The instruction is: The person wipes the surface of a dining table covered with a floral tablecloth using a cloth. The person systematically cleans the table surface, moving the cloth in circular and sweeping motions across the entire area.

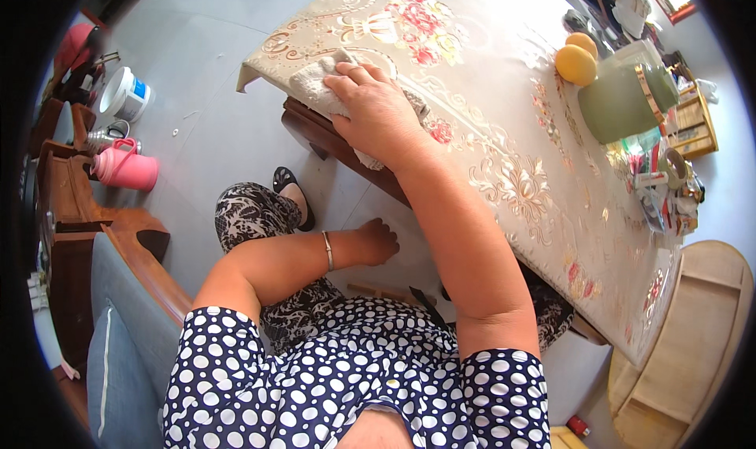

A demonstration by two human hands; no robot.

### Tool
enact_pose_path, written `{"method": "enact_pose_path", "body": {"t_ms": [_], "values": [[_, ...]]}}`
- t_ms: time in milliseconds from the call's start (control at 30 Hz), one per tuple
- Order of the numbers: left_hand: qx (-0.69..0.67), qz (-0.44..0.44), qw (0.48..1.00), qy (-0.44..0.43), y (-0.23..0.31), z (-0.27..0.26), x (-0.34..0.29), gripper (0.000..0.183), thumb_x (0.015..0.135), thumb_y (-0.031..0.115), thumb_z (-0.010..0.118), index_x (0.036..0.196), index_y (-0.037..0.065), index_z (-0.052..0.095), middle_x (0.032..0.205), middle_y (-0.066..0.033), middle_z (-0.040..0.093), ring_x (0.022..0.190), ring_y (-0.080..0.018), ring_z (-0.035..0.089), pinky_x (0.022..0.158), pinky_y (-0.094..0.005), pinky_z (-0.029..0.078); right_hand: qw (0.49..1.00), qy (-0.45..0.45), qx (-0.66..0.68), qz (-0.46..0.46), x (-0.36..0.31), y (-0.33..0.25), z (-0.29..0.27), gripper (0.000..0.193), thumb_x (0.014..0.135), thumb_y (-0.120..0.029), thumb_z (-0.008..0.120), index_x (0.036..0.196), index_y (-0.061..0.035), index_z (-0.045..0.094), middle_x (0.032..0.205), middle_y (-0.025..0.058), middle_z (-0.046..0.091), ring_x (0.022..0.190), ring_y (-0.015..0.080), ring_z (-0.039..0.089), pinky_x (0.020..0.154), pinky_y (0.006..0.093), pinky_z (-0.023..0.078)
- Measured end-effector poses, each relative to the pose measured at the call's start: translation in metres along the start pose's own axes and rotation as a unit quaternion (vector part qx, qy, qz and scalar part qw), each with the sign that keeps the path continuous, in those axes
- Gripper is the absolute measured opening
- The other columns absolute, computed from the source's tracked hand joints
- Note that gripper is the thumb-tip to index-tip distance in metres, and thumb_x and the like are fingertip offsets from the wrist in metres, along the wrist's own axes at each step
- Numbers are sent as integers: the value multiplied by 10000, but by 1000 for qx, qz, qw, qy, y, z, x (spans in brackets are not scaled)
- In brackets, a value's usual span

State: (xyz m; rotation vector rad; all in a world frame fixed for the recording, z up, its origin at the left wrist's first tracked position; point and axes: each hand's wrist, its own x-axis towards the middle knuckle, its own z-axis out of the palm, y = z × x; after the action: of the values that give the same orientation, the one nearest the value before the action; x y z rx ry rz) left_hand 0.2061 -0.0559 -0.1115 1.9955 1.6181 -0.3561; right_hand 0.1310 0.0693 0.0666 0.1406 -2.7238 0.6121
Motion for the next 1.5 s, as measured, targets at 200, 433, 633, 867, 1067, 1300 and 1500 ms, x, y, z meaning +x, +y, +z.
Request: {"method": "enact_pose_path", "body": {"t_ms": [200,433,633,867,1067,1300,1500], "values": [[-7,-15,1000,0,-2,-8,-1,323,798,324,658,1036,108,624,1047,-68,604,998,-254,567,845,-382,412,999,-7,-6,48,-60,-9,-38,477,749,-131,653,1211,-92,543,1321,113,489,1241,340,419,1033,403,369],[-21,-22,999,18,-5,-6,-8,328,801,324,656,1040,102,616,1035,-78,605,996,-258,572,840,-386,423,983,37,-38,176,-167,15,-95,472,747,-48,652,1209,-88,564,1305,114,516,1222,298,465,1029,389,379],[-54,-17,998,-33,-8,15,-8,349,812,330,642,1067,94,609,1053,-85,607,1005,-269,578,842,-403,439,952,133,-19,275,-222,46,-121,414,779,-64,654,1187,-68,586,1273,104,549,1180,265,512,980,358,416],[-223,-25,928,-296,42,46,11,396,817,322,583,1114,65,636,1193,-147,598,1122,-299,553,919,-410,431,959,116,-74,248,-217,52,-120,410,767,-54,638,1173,-64,585,1262,121,547,1188,295,484,1008,372,386],[-417,-124,846,-307,56,87,12,521,835,409,512,1217,62,587,1304,-177,521,1201,-299,500,988,-399,380,958,125,-70,249,-218,58,-127,424,760,-38,631,1180,-56,575,1274,125,535,1196,305,477,1013,379,377],[-409,-6,841,-355,53,140,17,434,860,316,497,1233,105,568,1229,-160,581,1110,-296,560,933,-416,435,971,66,-51,225,-215,57,-134,480,726,0,573,1204,-11,535,1312,185,486,1221,371,444,1030,438,348],[-460,11,843,-280,35,160,-1,403,848,375,546,1195,183,617,1218,-105,598,1175,-284,523,1003,-385,371,956,6,-64,286,-225,62,-141,473,723,-69,562,1192,-20,529,1316,222,473,1214,455,420,1013,519,342]]}}
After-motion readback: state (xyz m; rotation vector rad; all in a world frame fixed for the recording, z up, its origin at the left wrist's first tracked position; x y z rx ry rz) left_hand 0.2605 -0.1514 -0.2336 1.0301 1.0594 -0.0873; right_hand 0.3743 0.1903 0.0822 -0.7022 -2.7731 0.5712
